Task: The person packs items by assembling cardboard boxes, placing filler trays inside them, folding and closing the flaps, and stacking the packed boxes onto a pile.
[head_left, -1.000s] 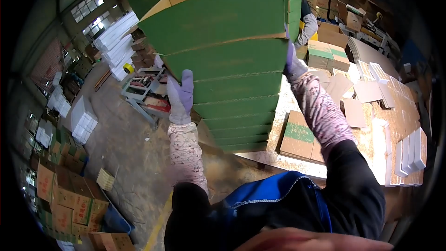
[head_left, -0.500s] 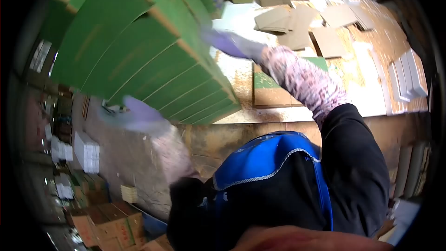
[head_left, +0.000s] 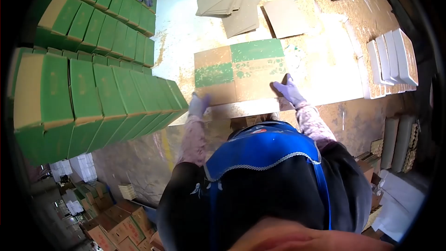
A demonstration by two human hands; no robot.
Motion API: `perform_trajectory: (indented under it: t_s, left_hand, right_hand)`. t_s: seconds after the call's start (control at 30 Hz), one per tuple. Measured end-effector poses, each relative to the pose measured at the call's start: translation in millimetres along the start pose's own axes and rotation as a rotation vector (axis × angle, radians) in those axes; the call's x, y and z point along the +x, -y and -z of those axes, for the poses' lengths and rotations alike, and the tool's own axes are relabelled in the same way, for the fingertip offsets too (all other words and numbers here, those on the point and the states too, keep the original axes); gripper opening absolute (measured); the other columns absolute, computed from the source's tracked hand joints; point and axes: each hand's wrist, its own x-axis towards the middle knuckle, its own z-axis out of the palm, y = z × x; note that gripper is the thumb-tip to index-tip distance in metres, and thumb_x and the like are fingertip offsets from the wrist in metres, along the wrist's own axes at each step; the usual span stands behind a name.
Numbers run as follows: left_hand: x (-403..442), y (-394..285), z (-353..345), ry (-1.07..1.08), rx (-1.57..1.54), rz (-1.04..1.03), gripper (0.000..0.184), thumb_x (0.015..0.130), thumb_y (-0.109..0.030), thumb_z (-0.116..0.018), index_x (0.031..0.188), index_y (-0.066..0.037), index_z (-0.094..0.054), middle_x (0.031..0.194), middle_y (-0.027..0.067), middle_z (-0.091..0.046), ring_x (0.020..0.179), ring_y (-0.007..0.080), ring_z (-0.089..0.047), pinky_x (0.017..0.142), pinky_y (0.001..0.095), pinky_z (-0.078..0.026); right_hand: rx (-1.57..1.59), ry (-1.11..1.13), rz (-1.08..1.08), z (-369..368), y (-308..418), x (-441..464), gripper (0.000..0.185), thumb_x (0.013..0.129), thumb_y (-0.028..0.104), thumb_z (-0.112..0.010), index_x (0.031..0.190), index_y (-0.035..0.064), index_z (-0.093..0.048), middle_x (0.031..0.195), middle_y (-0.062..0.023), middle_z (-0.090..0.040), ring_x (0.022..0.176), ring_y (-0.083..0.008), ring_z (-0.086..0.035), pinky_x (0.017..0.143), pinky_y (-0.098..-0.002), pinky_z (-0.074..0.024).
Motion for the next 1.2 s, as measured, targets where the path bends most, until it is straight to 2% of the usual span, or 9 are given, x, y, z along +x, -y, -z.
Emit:
perform_trajectory:
  t_s: [0.13,0.4,0.5,0.6,0.67,0.73,0.93,1.03,1.2]
  left_hand:
    - [-73,-47,107,-0.145,-0.199,-0.358,0.067,0.086,-0.047,-0.069,0.135,-0.002,-0.056,0.117,0.0281,-0.065,0.108,0.0383,-0.065,0.091,0.0399,-0.051]
    - [-49,-107,153,0.053,-0.422,-0.365,0.045,0.095,-0.037,-0.063,0.115,0.003,-0.069,0.099,0.0062,-0.072,0.089,0.0165,-0.063,0.081,0.0295,-0.050]
    - [-54,-116,177,-0.084,-0.073,-0.363,0.038,0.098,-0.038,-0.058,0.105,-0.004,-0.074,0.091,0.0149,-0.073,0.078,0.0236,-0.068,0.076,0.0356,-0.053]
    - [-69,-129,177,-0.501,0.413,-1.273,0.007,0.087,-0.017,-0.062,0.091,-0.014,-0.067,0.072,0.0088,-0.064,0.064,0.0286,-0.065,0.059,0.0412,-0.053]
    - [-80,-168,152,-0.550,0.703,-1.453,0.007,0.078,-0.016,-0.065,0.075,-0.017,-0.059,0.064,0.0048,-0.056,0.061,0.0189,-0.065,0.050,0.0314,-0.050]
    - [-59,-203,107,0.533,0.706,-0.705,0.040,0.092,-0.049,-0.057,0.102,-0.012,-0.070,0.097,0.0121,-0.072,0.084,0.0322,-0.070,0.075,0.0482,-0.054]
    - [-97,-146,89,-0.192,0.599,-1.351,0.091,0.087,-0.069,-0.053,0.151,-0.006,-0.038,0.156,0.0261,-0.029,0.145,0.0450,-0.025,0.115,0.0625,-0.017]
    - [-46,-140,50,-0.434,0.462,-1.085,0.071,0.094,-0.051,-0.056,0.146,-0.004,-0.044,0.150,0.0214,-0.041,0.136,0.0373,-0.040,0.115,0.0540,-0.024]
    - [5,-94,45,0.270,-0.980,-0.134,0.049,0.105,-0.033,-0.046,0.138,0.003,-0.048,0.131,0.0144,-0.059,0.117,0.0229,-0.058,0.106,0.0364,-0.042]
  right_hand:
    - [0.428,0.289,0.066,129,59,-27,0.084,0.082,0.049,-0.073,0.141,-0.0055,-0.049,0.134,-0.0222,-0.059,0.121,-0.0288,-0.057,0.104,-0.0320,-0.0434]
    - [0.809,-0.528,0.371,88,142,42,0.032,0.087,0.026,-0.078,0.101,0.0033,-0.060,0.088,-0.0016,-0.059,0.077,-0.0082,-0.054,0.066,-0.0250,-0.0448]
    - [0.860,-0.138,0.379,114,151,32,0.045,0.084,0.018,-0.077,0.120,0.0048,-0.054,0.103,-0.0043,-0.059,0.093,-0.0138,-0.056,0.082,-0.0272,-0.0473]
    - [0.989,-0.029,0.573,117,194,6,0.078,0.081,0.015,-0.072,0.149,0.0054,-0.034,0.141,-0.0155,-0.046,0.128,-0.0244,-0.047,0.105,-0.0357,-0.0403]
    - [0.166,-0.437,0.933,73,199,26,0.088,0.078,0.026,-0.074,0.152,0.0061,-0.031,0.146,-0.0263,-0.038,0.137,-0.0398,-0.038,0.114,-0.0492,-0.0312]
    - [-0.404,-0.628,0.753,33,208,31,0.089,0.072,0.033,-0.078,0.147,0.0056,-0.038,0.150,-0.0271,-0.035,0.137,-0.0483,-0.033,0.113,-0.0627,-0.0222]
    - [-0.311,-0.347,1.448,53,132,45,0.061,0.088,0.030,-0.068,0.138,0.0026,-0.045,0.136,-0.0228,-0.053,0.126,-0.0404,-0.050,0.111,-0.0527,-0.0334]
    - [0.584,0.253,0.894,78,117,18,0.056,0.092,0.027,-0.066,0.137,0.0008,-0.047,0.133,-0.0199,-0.056,0.124,-0.0302,-0.054,0.111,-0.0437,-0.0388]
    - [-0.696,0.400,1.379,123,140,-6,0.082,0.071,0.043,-0.082,0.141,0.0143,-0.050,0.139,-0.0271,-0.048,0.128,-0.0476,-0.047,0.108,-0.0530,-0.0391]
